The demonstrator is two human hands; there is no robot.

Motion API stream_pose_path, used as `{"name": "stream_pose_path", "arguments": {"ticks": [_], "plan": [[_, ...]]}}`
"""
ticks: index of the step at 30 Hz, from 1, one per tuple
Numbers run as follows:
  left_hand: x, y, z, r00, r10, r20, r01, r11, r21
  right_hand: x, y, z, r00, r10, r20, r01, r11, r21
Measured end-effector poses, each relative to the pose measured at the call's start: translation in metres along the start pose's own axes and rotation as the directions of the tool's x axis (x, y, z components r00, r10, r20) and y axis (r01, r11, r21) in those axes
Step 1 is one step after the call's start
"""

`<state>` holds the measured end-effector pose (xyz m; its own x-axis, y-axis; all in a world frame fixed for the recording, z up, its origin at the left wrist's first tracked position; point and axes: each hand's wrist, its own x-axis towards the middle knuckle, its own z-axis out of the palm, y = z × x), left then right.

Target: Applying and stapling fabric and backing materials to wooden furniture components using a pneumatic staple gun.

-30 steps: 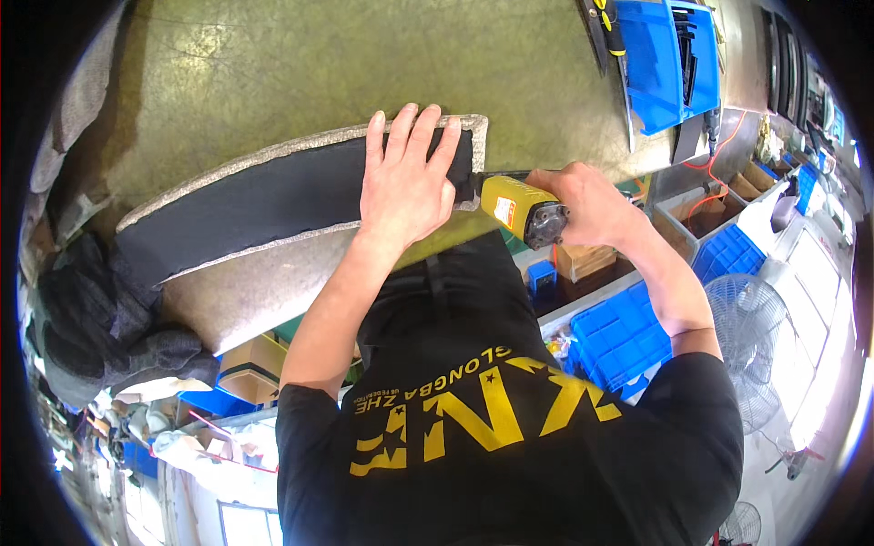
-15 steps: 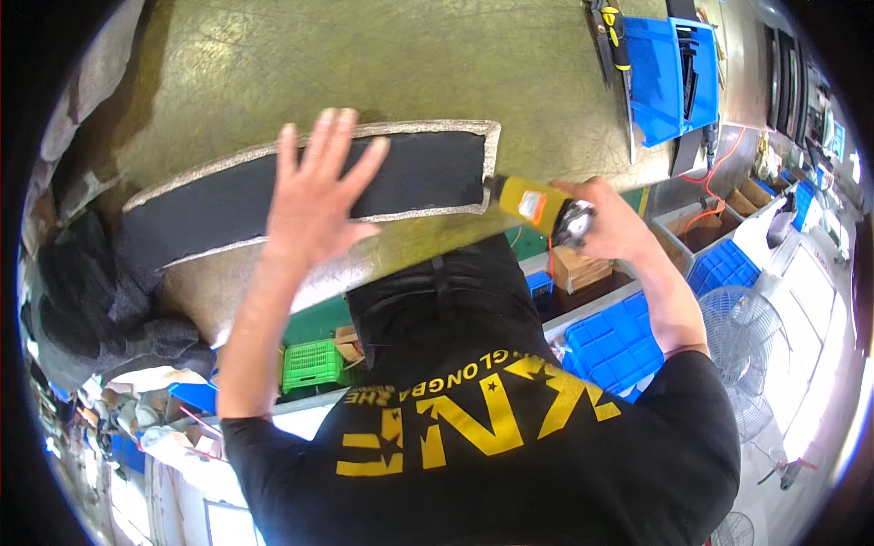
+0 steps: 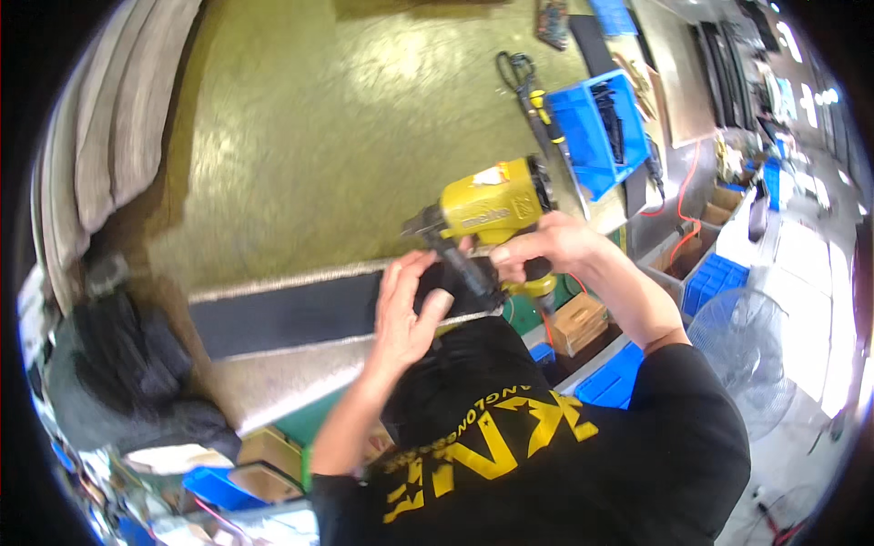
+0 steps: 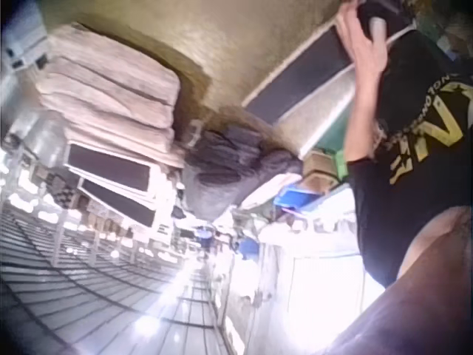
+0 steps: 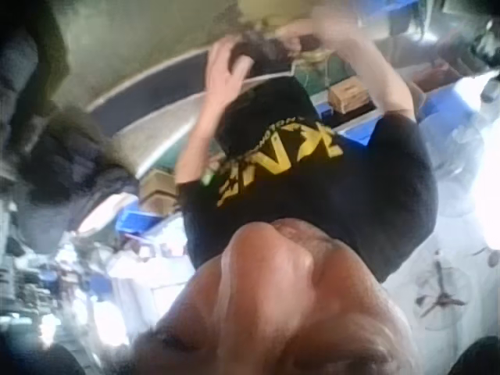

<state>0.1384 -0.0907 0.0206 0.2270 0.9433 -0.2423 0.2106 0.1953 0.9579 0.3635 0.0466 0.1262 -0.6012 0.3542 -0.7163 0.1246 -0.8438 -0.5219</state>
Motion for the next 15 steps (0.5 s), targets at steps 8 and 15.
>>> {"name": "stream_pose_path", "arguments": {"ticks": [8, 15], "plan": [[0.027, 0.082, 0.055, 0.972, -0.231, -0.05, 0.06, 0.447, -0.893, 0.024, 0.006, -0.001, 0.902, -0.338, -0.266, 0.332, 0.941, -0.069], [0.044, 0.095, 0.046, 0.966, -0.233, -0.108, 0.095, 0.715, -0.692, -0.042, 0.008, -0.119, 0.289, -0.838, -0.463, 0.107, 0.509, -0.854]]}}
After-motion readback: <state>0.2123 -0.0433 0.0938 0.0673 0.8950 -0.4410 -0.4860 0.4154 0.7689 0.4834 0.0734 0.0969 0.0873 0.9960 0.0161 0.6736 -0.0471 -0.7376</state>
